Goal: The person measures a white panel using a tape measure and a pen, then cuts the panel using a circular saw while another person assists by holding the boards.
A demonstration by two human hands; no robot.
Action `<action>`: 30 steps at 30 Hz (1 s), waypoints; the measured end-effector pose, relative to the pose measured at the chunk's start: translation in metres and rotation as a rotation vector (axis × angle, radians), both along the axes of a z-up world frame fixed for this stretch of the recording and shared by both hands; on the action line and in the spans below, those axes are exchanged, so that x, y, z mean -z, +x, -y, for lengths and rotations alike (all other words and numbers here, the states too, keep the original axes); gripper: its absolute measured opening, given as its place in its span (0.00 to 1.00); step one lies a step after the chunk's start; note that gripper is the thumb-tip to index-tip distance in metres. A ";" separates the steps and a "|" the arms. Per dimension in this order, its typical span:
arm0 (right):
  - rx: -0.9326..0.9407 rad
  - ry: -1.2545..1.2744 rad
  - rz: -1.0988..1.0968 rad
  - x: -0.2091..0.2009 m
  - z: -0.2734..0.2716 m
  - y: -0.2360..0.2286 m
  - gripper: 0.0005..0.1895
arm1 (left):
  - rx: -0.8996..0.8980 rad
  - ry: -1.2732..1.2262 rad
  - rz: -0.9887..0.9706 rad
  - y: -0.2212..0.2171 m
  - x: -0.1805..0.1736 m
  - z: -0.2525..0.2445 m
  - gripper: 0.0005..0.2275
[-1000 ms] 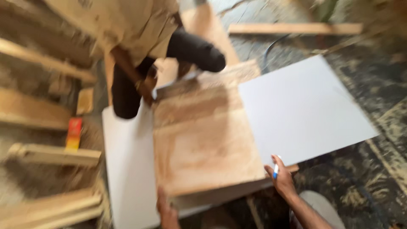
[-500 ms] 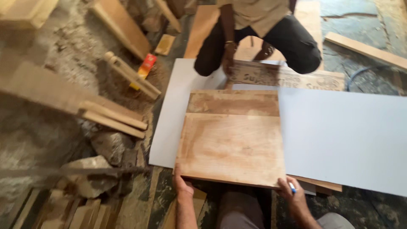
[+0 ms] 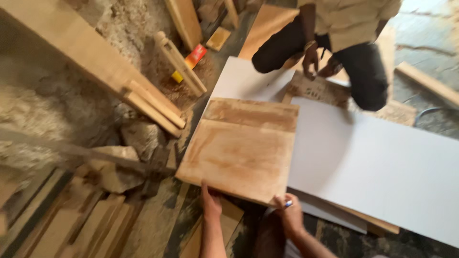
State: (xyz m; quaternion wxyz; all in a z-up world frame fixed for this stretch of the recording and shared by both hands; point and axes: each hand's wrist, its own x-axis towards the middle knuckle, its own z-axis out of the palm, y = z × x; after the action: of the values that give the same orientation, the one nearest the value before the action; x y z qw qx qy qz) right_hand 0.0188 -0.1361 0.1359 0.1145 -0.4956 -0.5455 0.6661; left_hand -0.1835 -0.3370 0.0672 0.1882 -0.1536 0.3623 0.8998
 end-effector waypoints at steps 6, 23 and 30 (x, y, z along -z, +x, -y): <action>-0.200 0.073 -0.087 0.009 0.003 -0.025 0.32 | 0.246 -0.141 0.468 0.051 0.004 -0.049 0.36; 1.108 0.266 -0.065 0.059 -0.223 0.258 0.14 | 0.360 -0.301 0.044 0.120 -0.008 -0.135 0.35; 1.166 -0.240 -0.335 0.093 -0.307 0.292 0.14 | 0.395 -0.319 0.541 0.153 -0.005 -0.198 0.41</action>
State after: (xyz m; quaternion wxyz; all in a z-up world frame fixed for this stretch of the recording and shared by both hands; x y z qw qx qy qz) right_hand 0.3106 0.1706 0.0432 0.4871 -0.6104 -0.0809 0.6194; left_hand -0.0309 -0.1390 0.0719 0.4208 -0.3407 0.4579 0.7051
